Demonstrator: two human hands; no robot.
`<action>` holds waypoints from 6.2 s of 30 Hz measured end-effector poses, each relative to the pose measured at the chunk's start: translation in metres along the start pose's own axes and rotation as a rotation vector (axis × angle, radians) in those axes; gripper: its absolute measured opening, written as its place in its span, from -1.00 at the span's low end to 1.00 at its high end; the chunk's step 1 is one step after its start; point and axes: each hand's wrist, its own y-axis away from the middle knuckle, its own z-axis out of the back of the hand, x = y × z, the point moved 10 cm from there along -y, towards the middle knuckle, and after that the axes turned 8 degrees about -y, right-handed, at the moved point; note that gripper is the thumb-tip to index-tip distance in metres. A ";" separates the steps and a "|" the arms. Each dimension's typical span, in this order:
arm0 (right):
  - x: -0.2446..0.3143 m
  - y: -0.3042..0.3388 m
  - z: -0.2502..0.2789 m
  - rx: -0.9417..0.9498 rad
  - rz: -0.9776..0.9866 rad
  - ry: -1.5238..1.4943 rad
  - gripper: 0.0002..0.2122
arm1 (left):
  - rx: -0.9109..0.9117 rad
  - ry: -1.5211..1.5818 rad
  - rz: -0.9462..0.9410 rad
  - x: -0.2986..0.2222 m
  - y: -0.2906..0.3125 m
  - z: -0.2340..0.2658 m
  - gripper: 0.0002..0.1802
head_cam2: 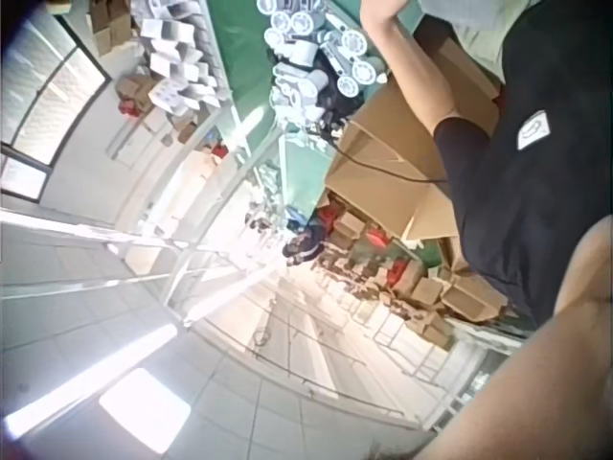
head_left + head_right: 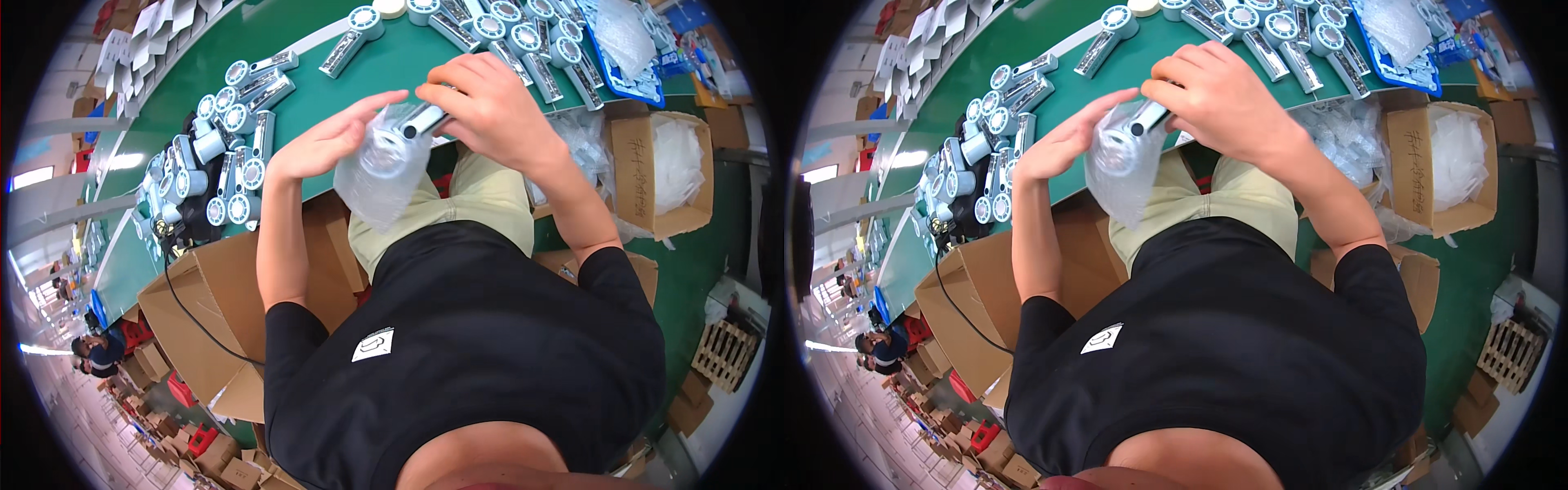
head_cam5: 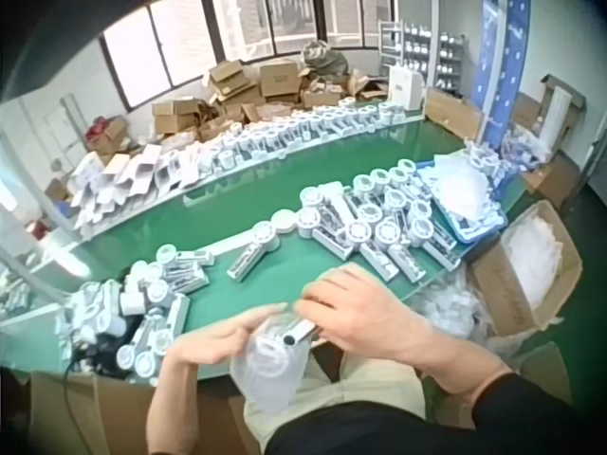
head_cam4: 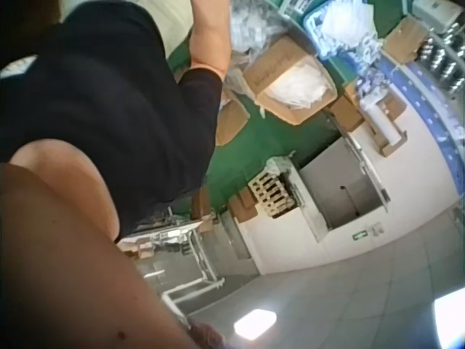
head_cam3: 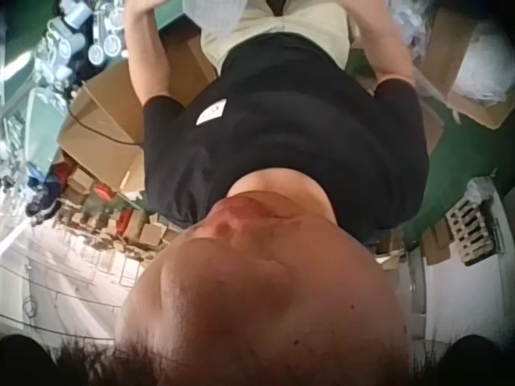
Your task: Wrap electronic components in bubble wrap and place them into plastic bags.
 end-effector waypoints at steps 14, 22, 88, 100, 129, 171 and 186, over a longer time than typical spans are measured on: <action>0.005 0.013 0.029 0.103 0.035 -0.237 -0.44 | 0.135 0.278 0.014 -0.007 0.002 -0.071 -0.50; -0.017 0.021 0.029 0.026 -0.130 -0.634 -0.30 | 0.226 0.617 -0.207 -0.006 0.012 -0.076 -0.53; -0.391 0.670 -0.065 -1.620 -1.711 -1.282 -0.80 | -0.902 -0.241 -0.018 0.032 0.084 0.009 -0.87; -0.312 0.489 -0.082 -1.181 -1.289 -1.471 -0.83 | -0.699 -0.691 0.061 0.047 0.005 0.061 -0.86; -0.189 0.156 -0.017 -0.295 -0.941 -1.052 -0.89 | -0.843 -0.972 0.250 0.090 -0.125 0.034 -0.04; -0.053 0.074 -0.093 -0.038 -0.826 -2.017 -0.69 | -0.338 1.033 -0.215 0.073 0.020 -0.042 -0.45; -0.013 -0.011 -0.230 0.500 -0.478 -1.457 -0.62 | -0.789 0.412 -0.307 0.050 0.232 0.012 -0.82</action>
